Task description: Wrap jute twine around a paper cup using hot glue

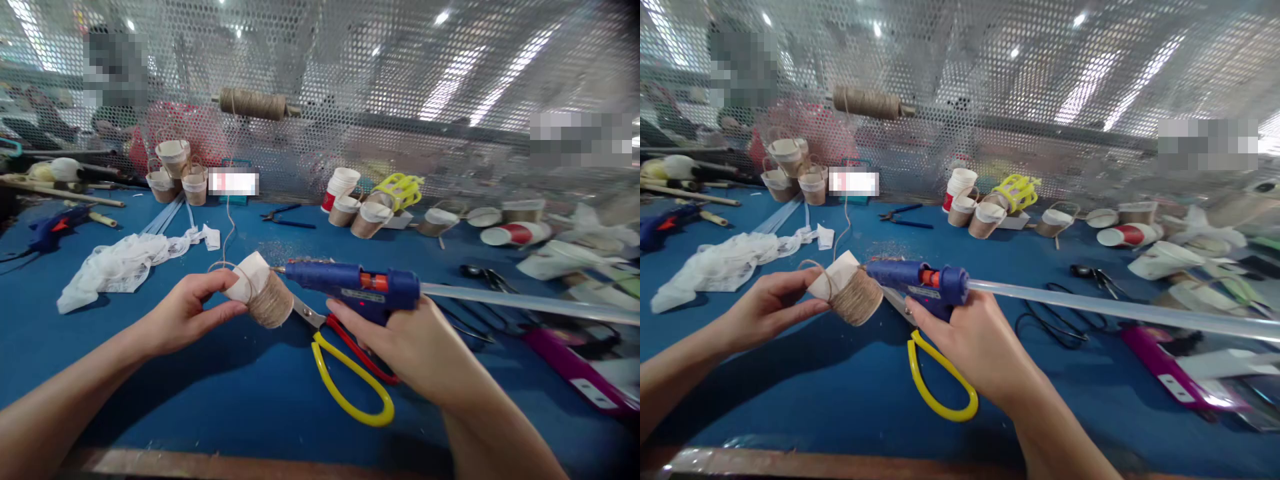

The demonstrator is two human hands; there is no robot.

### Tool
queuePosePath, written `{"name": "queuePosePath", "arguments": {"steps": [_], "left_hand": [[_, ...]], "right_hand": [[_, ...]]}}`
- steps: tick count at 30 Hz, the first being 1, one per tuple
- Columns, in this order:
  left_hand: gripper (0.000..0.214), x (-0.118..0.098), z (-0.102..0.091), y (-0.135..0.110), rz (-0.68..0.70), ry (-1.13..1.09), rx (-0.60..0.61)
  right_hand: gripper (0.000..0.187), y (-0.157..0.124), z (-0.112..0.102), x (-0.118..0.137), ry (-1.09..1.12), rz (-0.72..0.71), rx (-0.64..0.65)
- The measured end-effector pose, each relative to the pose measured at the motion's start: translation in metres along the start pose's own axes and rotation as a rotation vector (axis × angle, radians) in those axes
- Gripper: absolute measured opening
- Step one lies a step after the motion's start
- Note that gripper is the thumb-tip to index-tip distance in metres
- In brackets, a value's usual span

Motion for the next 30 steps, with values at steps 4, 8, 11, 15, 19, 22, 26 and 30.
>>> {"name": "queuePosePath", "arguments": {"steps": [4,8,11,15,19,22,26,30], "left_hand": [[0.006,-0.001,-0.001,0.0,0.036,-0.008,0.006],[0.006,-0.001,-0.001,0.001,0.052,-0.015,0.004],[0.006,-0.001,-0.001,0.001,0.066,-0.006,-0.012],[0.008,-0.001,-0.003,0.002,0.076,0.011,-0.021],[0.008,0.0,-0.003,0.002,0.082,0.016,-0.013],[0.009,0.0,-0.003,0.002,0.071,0.015,-0.003],[0.01,-0.004,-0.003,0.004,0.057,0.024,0.014],[0.01,-0.006,-0.002,0.006,0.035,0.031,0.021]], "right_hand": [[0.029,0.007,0.001,0.003,0.159,0.139,0.133],[0.033,0.014,0.008,-0.003,0.416,0.384,0.32],[0.024,0.022,0.015,-0.012,0.654,0.489,0.423],[0.02,0.041,0.029,-0.029,0.741,0.615,0.342],[0.022,0.065,0.048,-0.053,0.599,0.708,0.228],[0.025,0.078,0.064,-0.067,0.447,0.784,0.246],[0.028,0.085,0.083,-0.07,0.319,0.833,0.315],[0.029,0.088,0.089,-0.064,0.23,0.777,0.324]]}}
Point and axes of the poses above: each hand's wrist, its own y-axis towards the middle knuckle, its own z-axis out of the palm, x = y × z, the point moved 2 cm from there along y, towards the middle knuckle, and after that the axes turned 14 degrees about z, right-handed, at the moved point
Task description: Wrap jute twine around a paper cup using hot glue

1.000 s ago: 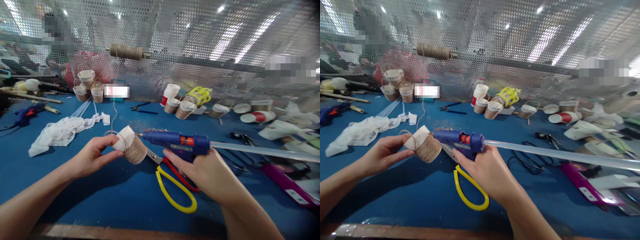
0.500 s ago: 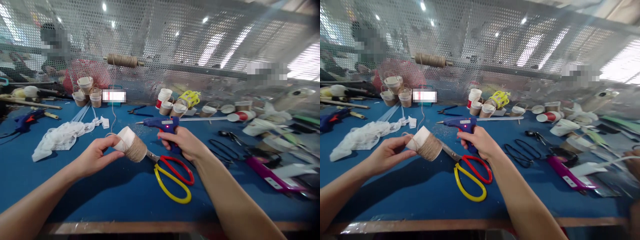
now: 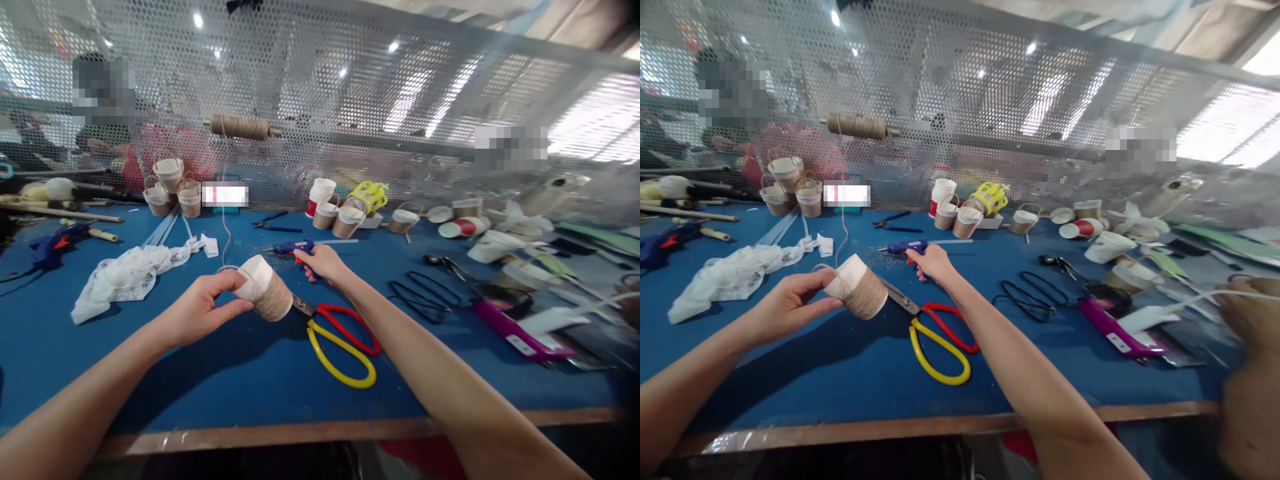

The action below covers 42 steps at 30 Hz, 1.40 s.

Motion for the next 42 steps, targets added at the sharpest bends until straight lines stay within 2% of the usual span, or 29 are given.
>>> {"name": "queuePosePath", "arguments": {"steps": [3,6,9,10,11,13,15,19,22,25,29,32,34,38,42], "left_hand": [[0.01,0.0,0.0,0.0,-0.023,-0.001,0.024],[0.011,0.0,0.001,-0.001,-0.034,-0.004,0.053],[0.01,0.0,0.002,-0.001,-0.013,-0.032,0.083],[0.01,0.0,0.002,-0.001,-0.006,-0.04,0.099],[0.01,0.0,0.003,-0.001,-0.003,-0.046,0.117],[0.01,0.001,0.004,-0.002,-0.01,-0.049,0.162],[0.01,0.001,0.005,-0.003,-0.019,-0.05,0.199],[0.01,0.001,0.005,-0.003,-0.05,-0.092,0.202],[0.012,0.001,0.004,-0.002,-0.098,-0.17,0.187],[0.01,0.002,0.003,-0.002,-0.145,-0.257,0.128],[0.007,0.003,0.002,-0.002,-0.183,-0.367,0.018],[0.006,0.002,0.001,-0.002,-0.19,-0.408,-0.002],[0.004,0.001,0.001,-0.002,-0.179,-0.412,0.009],[0.004,-0.002,0.002,-0.002,-0.16,-0.395,0.026],[0.006,-0.003,0.001,-0.002,-0.16,-0.372,0.026]], "right_hand": [[0.02,-0.011,-0.008,0.01,-0.055,-0.092,-0.104],[0.016,-0.039,-0.017,0.031,-0.056,-0.275,-0.166],[0.022,-0.08,-0.02,0.056,-0.021,-0.523,-0.046],[0.025,-0.095,-0.018,0.064,-0.009,-0.7,0.08],[0.028,-0.107,-0.016,0.07,-0.013,-0.798,0.19],[0.03,-0.12,-0.011,0.075,-0.078,-0.796,0.414],[0.029,-0.124,-0.008,0.074,-0.07,-0.706,0.557],[0.014,-0.12,-0.007,0.066,0.176,-0.596,0.646],[0.011,-0.119,-0.006,0.062,0.372,-0.543,0.673],[0.006,-0.12,-0.005,0.056,0.561,-0.5,0.61],[0.006,-0.125,-0.006,0.045,0.716,-0.515,0.396],[0.009,-0.129,-0.007,0.038,0.739,-0.499,0.249],[0.011,-0.13,-0.007,0.035,0.777,-0.48,0.226],[0.015,-0.13,-0.005,0.034,0.85,-0.484,0.282],[0.009,-0.129,-0.005,0.031,0.87,-0.425,0.258]]}}
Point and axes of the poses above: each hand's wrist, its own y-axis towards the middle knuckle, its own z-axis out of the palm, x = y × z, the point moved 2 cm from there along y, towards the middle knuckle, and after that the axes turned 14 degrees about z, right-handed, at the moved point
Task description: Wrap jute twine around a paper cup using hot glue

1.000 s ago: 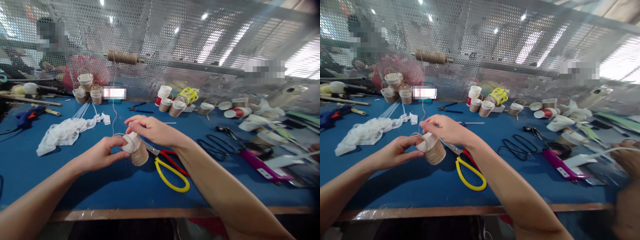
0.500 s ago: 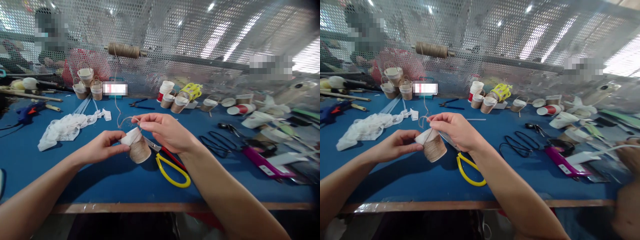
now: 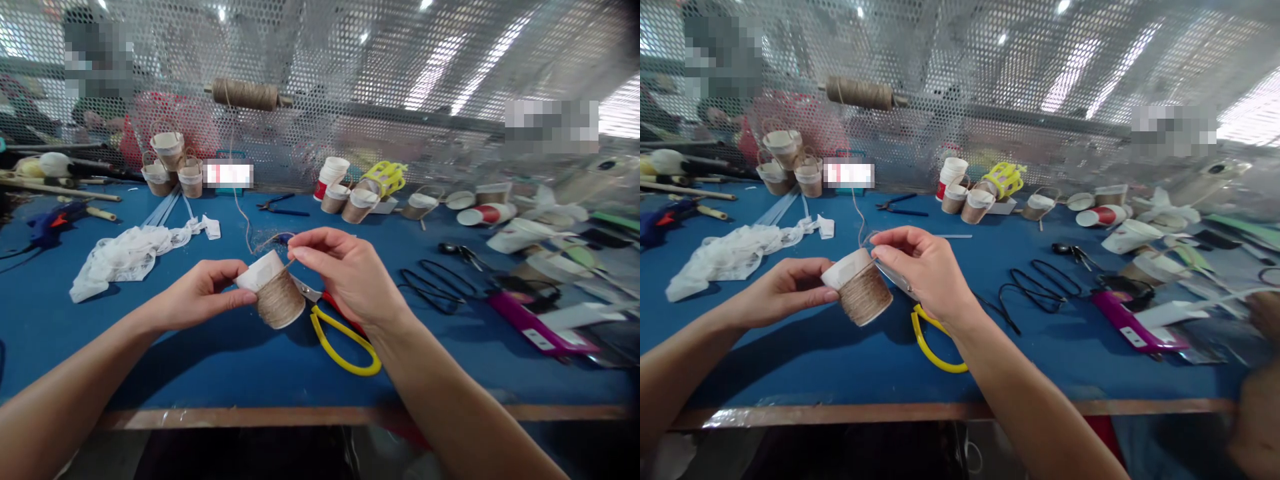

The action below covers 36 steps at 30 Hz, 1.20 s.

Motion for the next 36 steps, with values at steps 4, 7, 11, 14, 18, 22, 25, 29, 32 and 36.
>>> {"name": "queuePosePath", "arguments": {"steps": [4,7,11,14,18,22,25,29,32,36], "left_hand": [[0.005,0.001,-0.001,0.0,0.007,-0.005,-0.006],[0.009,0.002,-0.002,-0.001,-0.007,0.007,-0.008],[0.01,0.002,-0.002,-0.003,-0.022,0.017,-0.008],[0.008,0.001,-0.003,-0.003,-0.008,0.018,-0.006],[0.006,0.0,-0.003,-0.004,0.02,0.027,-0.004],[0.007,0.001,-0.004,-0.004,0.033,0.049,-0.001],[0.007,0.0,-0.004,-0.004,0.04,0.05,-0.001],[0.005,-0.002,-0.003,-0.004,0.075,0.009,-0.013],[0.008,-0.003,-0.004,-0.004,0.094,-0.015,-0.027],[0.009,-0.002,-0.005,-0.004,0.098,-0.046,-0.057]], "right_hand": [[0.009,-0.003,-0.003,-0.002,-0.043,-0.023,-0.055],[0.009,-0.004,-0.005,-0.004,-0.104,-0.047,-0.097],[0.011,-0.004,-0.006,-0.007,-0.154,-0.085,-0.117],[0.011,-0.004,-0.006,-0.007,-0.231,-0.105,-0.125],[0.012,-0.005,-0.007,-0.007,-0.327,-0.129,-0.124],[0.011,-0.007,-0.007,-0.007,-0.391,-0.225,-0.123],[0.011,-0.01,-0.006,-0.007,-0.468,-0.312,-0.145],[0.016,-0.012,-0.003,-0.008,-0.568,-0.397,-0.151],[0.022,-0.013,-0.001,-0.009,-0.628,-0.416,-0.12],[0.024,-0.014,0.001,-0.01,-0.622,-0.395,-0.046]]}}
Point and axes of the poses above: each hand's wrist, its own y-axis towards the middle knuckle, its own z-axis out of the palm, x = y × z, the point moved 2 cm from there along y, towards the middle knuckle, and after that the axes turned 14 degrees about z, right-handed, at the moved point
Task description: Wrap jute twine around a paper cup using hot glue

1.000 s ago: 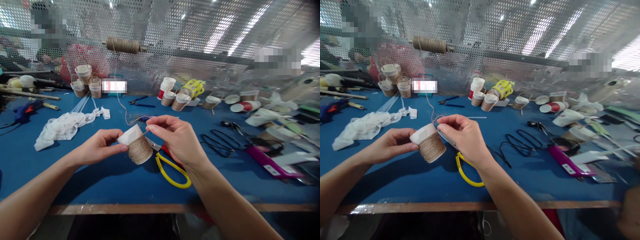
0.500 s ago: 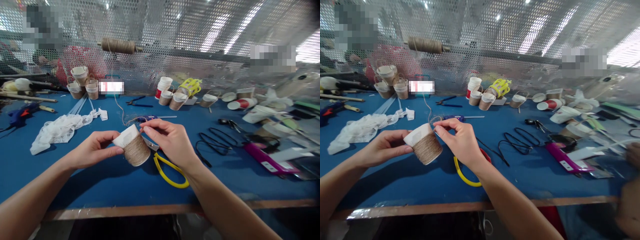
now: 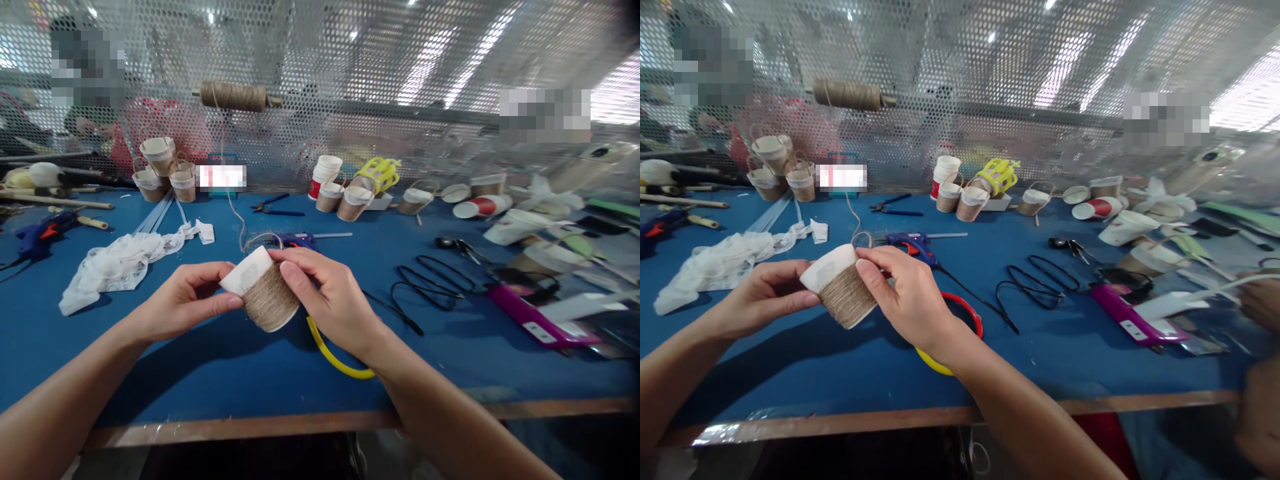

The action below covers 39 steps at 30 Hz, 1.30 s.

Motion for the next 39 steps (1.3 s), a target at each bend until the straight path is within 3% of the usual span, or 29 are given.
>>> {"name": "queuePosePath", "arguments": {"steps": [10,17,20,23,26,32,39], "left_hand": [[0.007,0.002,0.0,0.0,-0.031,-0.017,-0.1],[0.016,0.004,0.001,0.005,-0.011,-0.042,-0.048],[0.017,0.004,0.0,0.006,-0.027,0.005,-0.043],[0.014,0.003,0.001,0.006,-0.075,0.056,-0.038],[0.018,0.002,0.004,0.005,-0.155,0.101,-0.032],[0.021,0.005,0.014,0.004,-0.332,0.056,-0.127],[0.018,0.009,0.015,0.004,-0.268,0.071,-0.142]], "right_hand": [[0.055,-0.003,0.002,0.001,0.126,0.089,0.165],[0.055,0.001,0.006,-0.003,0.29,0.236,0.26],[0.054,0.001,0.007,-0.005,0.162,0.149,0.192],[0.058,-0.002,0.009,-0.005,-0.11,-0.061,0.053],[0.061,-0.007,0.013,-0.005,-0.298,-0.213,0.014],[0.064,-0.013,0.023,-0.007,-0.38,-0.279,0.102],[0.068,-0.01,0.02,-0.006,-0.397,-0.301,0.068]]}}
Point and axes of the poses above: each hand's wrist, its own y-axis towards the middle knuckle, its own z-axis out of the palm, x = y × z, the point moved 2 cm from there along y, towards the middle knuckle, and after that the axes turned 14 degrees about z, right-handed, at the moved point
